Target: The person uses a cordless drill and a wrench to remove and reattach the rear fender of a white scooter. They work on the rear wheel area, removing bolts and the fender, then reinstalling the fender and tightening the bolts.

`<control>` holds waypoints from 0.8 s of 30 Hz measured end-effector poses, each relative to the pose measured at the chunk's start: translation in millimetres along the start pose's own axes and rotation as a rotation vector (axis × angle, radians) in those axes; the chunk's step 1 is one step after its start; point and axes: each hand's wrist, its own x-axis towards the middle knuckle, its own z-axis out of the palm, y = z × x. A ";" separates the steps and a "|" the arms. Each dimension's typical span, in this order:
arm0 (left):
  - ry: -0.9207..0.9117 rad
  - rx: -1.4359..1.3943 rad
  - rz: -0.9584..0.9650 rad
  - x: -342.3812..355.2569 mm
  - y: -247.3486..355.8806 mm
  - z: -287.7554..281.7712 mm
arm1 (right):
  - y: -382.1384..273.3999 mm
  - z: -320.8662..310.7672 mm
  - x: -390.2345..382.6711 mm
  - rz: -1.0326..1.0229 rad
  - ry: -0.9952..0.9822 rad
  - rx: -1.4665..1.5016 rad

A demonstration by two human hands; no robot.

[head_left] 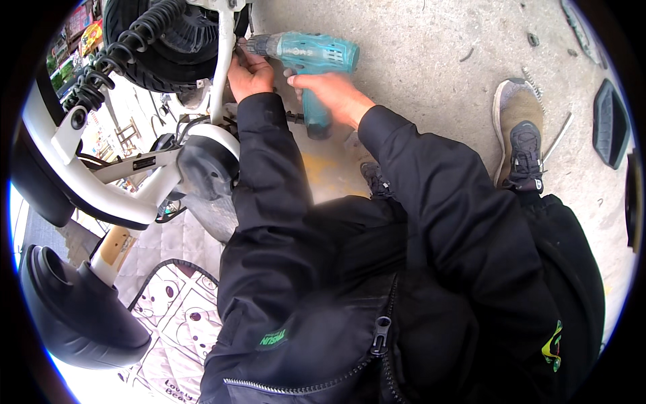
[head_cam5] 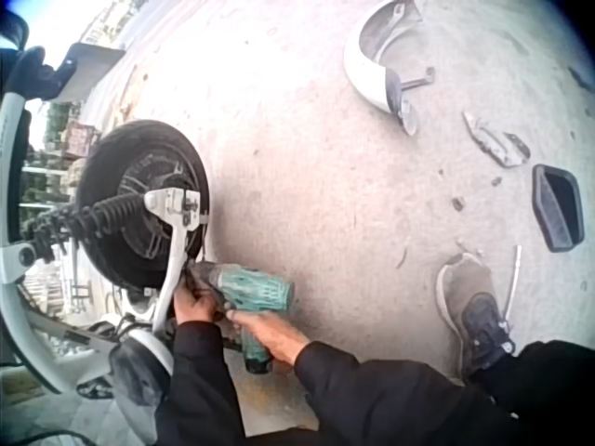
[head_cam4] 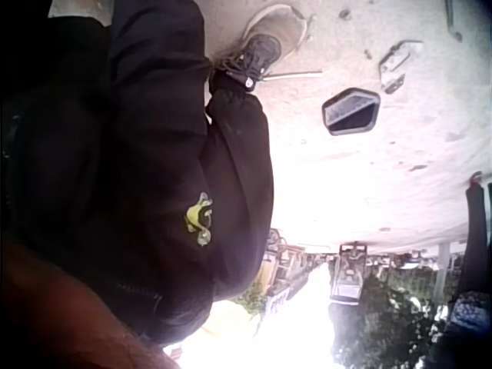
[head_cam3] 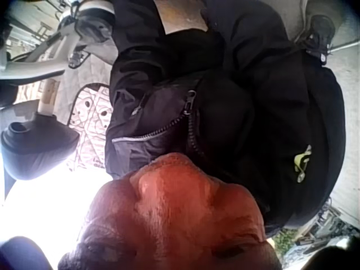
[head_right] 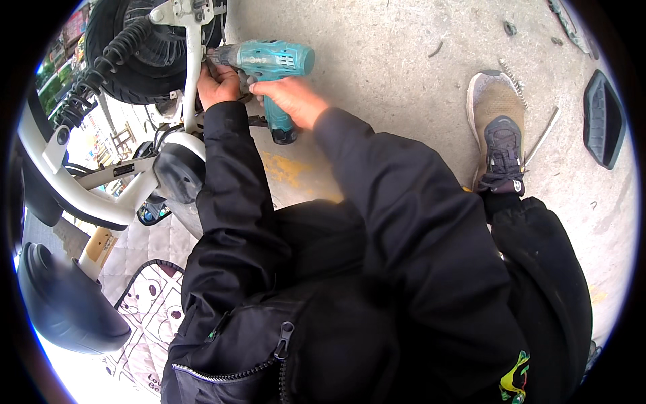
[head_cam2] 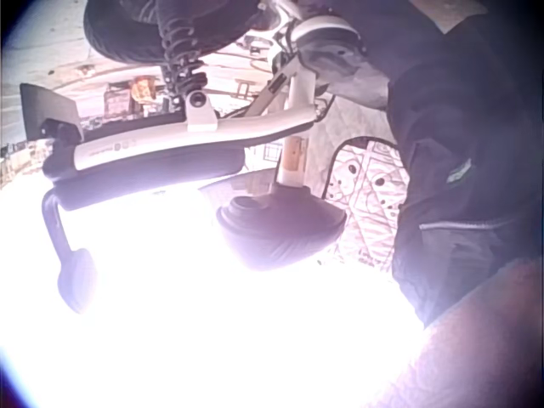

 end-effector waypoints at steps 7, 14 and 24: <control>-0.024 -0.083 -0.090 15.9 3.7 -16.0 | 3.7 -22.3 16.0 -0.523 0.114 -0.654; 0.028 -0.289 -0.031 7.5 -3.0 -12.8 | -24.6 -14.2 12.4 0.114 0.053 -0.211; -0.074 -0.324 -0.104 16.0 -15.0 -18.9 | -12.7 -10.7 15.0 0.135 0.157 -0.056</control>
